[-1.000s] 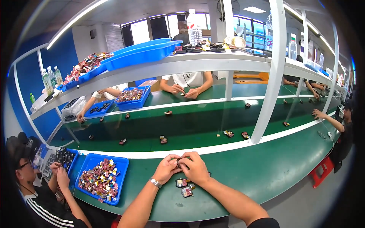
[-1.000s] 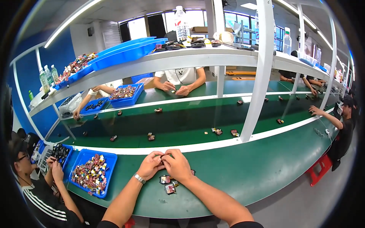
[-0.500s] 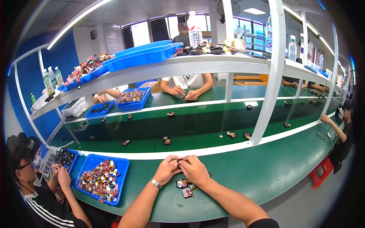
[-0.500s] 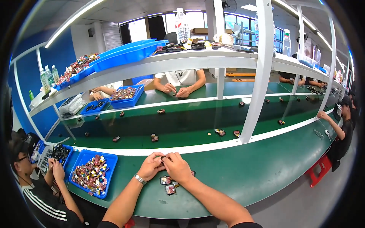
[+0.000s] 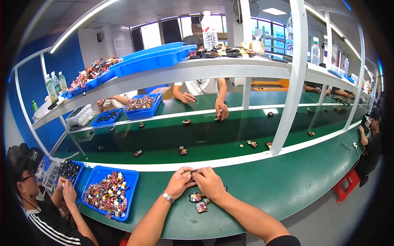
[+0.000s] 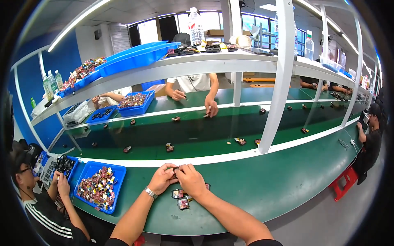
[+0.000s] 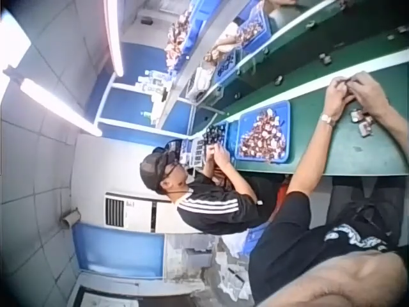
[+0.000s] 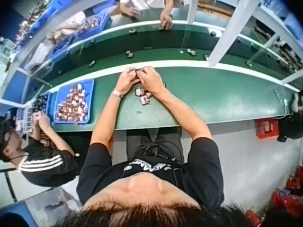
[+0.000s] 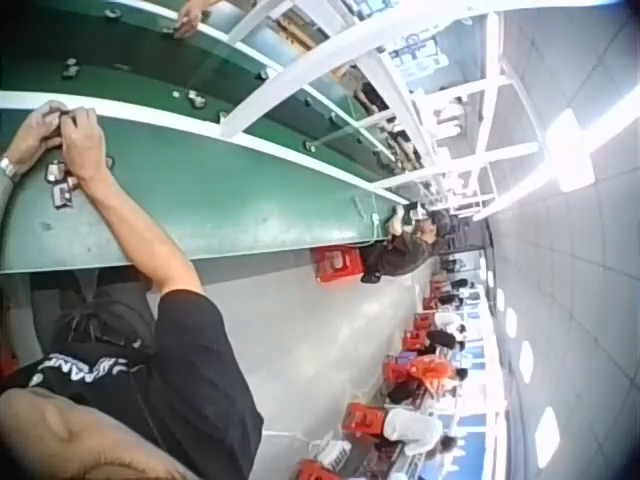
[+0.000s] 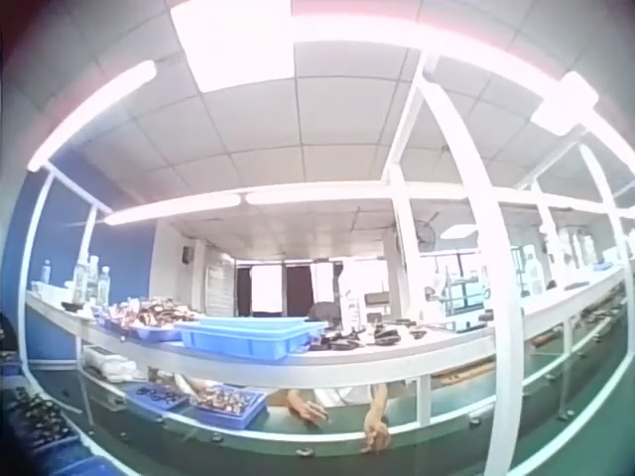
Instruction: Assembling small electronic or plastic components on a production line.
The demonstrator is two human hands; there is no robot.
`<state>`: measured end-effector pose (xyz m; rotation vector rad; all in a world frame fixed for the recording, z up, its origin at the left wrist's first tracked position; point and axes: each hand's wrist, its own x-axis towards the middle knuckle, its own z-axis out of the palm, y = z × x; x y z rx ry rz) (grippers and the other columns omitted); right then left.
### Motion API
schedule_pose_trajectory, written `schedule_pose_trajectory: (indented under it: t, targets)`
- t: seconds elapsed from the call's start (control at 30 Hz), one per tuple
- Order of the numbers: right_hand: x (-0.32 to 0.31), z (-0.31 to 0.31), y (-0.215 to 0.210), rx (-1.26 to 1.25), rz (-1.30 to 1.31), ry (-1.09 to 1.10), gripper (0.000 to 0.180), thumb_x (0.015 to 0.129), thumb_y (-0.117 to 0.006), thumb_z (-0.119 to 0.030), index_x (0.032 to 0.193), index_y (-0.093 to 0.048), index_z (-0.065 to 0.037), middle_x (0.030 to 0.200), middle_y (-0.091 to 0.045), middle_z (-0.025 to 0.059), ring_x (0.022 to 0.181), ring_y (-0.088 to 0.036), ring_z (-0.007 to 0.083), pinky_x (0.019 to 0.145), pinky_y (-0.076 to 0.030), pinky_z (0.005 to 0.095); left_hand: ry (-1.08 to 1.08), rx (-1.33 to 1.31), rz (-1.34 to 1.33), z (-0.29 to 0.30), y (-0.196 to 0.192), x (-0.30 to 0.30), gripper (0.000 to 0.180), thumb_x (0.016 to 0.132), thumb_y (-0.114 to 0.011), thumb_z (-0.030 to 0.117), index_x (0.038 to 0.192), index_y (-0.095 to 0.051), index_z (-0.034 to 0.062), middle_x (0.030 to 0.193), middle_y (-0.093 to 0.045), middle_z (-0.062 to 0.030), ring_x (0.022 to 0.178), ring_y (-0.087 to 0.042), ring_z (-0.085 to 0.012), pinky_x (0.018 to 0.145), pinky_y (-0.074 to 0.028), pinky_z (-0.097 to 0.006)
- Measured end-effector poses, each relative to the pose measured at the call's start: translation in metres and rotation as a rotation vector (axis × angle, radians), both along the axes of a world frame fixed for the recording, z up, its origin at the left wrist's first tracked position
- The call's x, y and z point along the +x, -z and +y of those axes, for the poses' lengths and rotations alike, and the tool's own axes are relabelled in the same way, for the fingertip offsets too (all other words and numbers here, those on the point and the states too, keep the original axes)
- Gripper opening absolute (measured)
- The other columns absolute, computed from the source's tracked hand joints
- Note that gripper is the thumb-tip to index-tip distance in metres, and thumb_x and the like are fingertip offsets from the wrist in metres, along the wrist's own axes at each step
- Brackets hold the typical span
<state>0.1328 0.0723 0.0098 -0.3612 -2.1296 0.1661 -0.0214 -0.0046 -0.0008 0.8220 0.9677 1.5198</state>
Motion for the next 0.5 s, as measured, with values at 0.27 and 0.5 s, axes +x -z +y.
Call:
schedule_pose_trajectory:
  t: [0.27,0.5]
  targets:
    - [-0.0012,-0.0028,-0.0011,0.072,-0.035,0.047,0.019,0.072,-0.065,-0.005,0.09,-0.068,-0.007,0.09,-0.061,0.0036,0.083,-0.06,0.0222,0.067,-0.054,0.0324,0.001,0.001,0.009,0.0004,-0.0011,0.0011,0.026,0.096,-0.055,0.01,0.12,-0.046,0.0048,0.113,-0.062,-0.01,0.106,-0.061,-0.0187,0.094,-0.052,-0.038]
    - [0.0,-0.0034,-0.0008,0.023,-0.045,0.033,0.021,0.072,-0.061,-0.008,0.092,-0.065,-0.005,0.091,-0.058,0.0046,0.085,-0.057,0.022,0.069,-0.052,0.0312,0.006,0.005,0.002,0.0007,0.0006,0.0007,0.027,0.095,-0.057,0.011,0.12,-0.047,0.0055,0.113,-0.062,-0.0093,0.105,-0.061,-0.0177,0.092,-0.053,-0.038]
